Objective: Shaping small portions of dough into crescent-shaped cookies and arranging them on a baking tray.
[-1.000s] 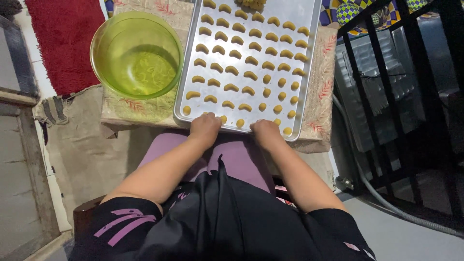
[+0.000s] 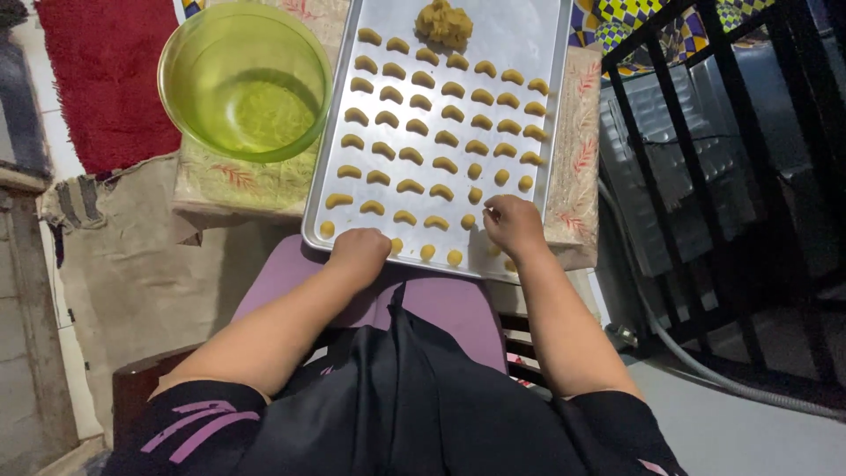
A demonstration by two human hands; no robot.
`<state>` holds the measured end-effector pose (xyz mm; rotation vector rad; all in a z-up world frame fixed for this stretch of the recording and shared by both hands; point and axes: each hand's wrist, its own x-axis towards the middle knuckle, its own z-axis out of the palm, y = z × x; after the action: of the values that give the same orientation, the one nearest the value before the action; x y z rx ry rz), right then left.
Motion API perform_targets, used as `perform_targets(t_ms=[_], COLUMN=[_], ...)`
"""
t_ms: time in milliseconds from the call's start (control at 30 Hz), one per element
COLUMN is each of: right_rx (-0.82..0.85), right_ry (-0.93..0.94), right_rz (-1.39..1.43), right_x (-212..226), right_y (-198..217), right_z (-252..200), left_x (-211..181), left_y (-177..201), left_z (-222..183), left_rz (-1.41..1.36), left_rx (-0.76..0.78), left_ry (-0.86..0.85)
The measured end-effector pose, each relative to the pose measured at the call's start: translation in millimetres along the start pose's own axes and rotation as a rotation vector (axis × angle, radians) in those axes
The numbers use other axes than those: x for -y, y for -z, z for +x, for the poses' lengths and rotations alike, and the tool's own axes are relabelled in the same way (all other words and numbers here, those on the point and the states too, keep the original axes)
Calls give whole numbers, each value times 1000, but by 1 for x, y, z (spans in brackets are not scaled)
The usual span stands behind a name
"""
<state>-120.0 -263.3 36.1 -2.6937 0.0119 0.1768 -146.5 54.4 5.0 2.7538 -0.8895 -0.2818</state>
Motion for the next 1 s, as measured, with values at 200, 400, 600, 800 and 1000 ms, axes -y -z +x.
perform_targets(t_ms=[200,400,600,800,1000], right_rx=[-140,-261,-250,-81,217], right_ry=[350,688,758,701,592], right_rz=[-63,-181,43,209,-20], right_x=[26,41,74,159,174], right_y=[-25,-55,-99,-142,-171], right_z=[-11,-24,-19,4,30], left_x=[18,59,74,91,87], left_y=[34,43,50,40,52], left_z=[-2,-6,-10,-14,-8], left_rz=[-220,-756,-1759,-2199,-2073], left_rx=[172,-266,-373,-291,-392], left_ry=[195,249,519,505,545])
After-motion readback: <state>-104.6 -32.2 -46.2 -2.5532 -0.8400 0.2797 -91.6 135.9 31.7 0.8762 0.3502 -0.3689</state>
